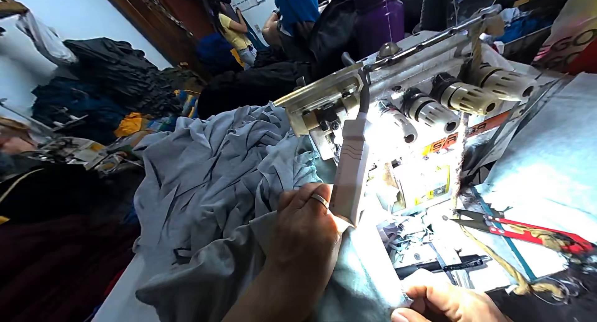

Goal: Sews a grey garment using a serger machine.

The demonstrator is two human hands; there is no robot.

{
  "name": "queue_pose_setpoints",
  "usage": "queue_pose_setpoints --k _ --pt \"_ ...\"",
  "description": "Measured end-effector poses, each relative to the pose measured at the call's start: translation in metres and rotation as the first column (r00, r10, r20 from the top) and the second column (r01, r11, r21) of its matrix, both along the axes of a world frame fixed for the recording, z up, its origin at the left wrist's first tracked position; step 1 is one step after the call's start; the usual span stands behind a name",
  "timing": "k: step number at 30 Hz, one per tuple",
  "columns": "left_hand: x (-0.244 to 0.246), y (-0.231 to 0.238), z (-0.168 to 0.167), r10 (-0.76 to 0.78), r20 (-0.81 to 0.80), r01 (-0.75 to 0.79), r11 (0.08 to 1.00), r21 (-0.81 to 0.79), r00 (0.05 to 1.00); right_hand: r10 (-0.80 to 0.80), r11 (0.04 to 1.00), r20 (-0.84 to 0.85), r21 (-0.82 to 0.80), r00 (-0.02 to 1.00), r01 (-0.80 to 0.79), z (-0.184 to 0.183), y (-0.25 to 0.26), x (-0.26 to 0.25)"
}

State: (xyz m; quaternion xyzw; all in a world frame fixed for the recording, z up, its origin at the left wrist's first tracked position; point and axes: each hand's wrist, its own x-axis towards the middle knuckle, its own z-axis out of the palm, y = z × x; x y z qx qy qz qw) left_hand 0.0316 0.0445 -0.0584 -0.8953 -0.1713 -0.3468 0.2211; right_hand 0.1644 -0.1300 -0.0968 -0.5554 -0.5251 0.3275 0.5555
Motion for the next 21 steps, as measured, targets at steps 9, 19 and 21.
queue_pose_setpoints --k 9,19,21 --pt "-0.003 -0.001 -0.001 -0.044 -0.042 0.044 0.999 -0.006 0.998 0.032 0.999 0.04 0.025 0.999 -0.033 -0.001 -0.001 0.003" --pt "0.008 -0.044 -0.01 0.197 -0.127 -0.214 0.967 -0.139 0.972 -0.088 0.996 0.126 0.011 0.988 0.088 0.009 0.004 0.013" --pt "0.011 -0.042 -0.015 0.189 -0.084 -0.201 0.966 -0.165 0.978 -0.14 0.99 0.147 0.036 0.979 0.136 0.007 0.007 0.017"
